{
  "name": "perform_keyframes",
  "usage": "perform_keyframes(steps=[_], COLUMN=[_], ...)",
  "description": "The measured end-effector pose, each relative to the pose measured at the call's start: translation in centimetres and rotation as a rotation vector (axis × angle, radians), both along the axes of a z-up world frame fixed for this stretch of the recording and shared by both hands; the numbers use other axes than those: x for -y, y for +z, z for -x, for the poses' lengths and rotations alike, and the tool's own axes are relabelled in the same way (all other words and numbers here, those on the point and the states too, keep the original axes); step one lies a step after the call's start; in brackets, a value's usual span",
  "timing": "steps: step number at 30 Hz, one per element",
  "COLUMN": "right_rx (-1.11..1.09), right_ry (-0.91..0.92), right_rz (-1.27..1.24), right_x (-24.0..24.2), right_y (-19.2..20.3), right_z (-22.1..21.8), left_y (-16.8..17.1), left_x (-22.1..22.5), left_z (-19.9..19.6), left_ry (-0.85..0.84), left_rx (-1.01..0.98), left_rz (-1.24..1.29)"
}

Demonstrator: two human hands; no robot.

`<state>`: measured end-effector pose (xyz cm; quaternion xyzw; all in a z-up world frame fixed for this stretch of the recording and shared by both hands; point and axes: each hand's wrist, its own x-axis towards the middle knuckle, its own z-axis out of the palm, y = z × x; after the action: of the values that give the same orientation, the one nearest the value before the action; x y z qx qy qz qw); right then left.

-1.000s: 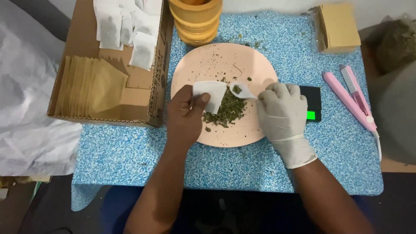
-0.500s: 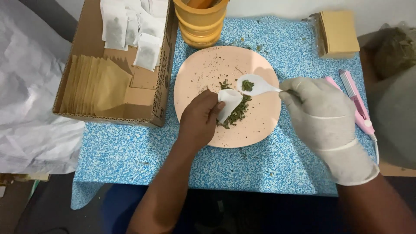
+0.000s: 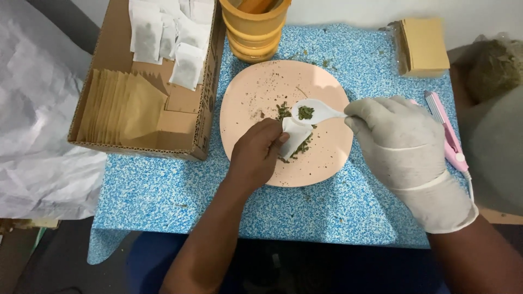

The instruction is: Filling small pouches with tea leaves, weighing them on a digital scale, and sealing them with a heat sealer.

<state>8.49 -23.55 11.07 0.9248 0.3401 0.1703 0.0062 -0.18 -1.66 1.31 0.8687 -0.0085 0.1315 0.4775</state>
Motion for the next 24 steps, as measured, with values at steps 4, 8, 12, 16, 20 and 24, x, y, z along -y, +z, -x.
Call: perform_keyframes(steps=[4, 8, 12, 16, 20, 24], right_rx=[0.063, 0.031, -0.028, -0.025, -0.058, -0.124], right_ry=[0.06, 0.05, 0.037, 0.067, 0.067, 0.045], right_rz=[-0.054, -0.072, -0.106, -0.125, -0.158, -0.182], right_x=[0.3, 0.22, 0.13, 0.15, 0.0, -0.04], right_y=[-0.44, -0.46, -0.64, -0.43, -0.39, -0.06], right_z=[-0.06, 0.03, 0.11, 0.2, 0.35, 0.49], left_y=[0.03, -0.03, -0.07, -0.05, 0.12, 0.25], left_x=[0.08, 0.11, 0.12, 0.13, 0.1, 0.1], left_z=[0.11, 0.13, 0.13, 0.0, 0.13, 0.19], left_ry=[-0.001, -0.003, -0.001, 0.007, 0.008, 0.002], left_rx=[0.021, 0.067, 0.068, 0.033, 0.02, 0.033], left_rz=[0.015, 0.029, 0.017, 0.006, 0.016, 0.004])
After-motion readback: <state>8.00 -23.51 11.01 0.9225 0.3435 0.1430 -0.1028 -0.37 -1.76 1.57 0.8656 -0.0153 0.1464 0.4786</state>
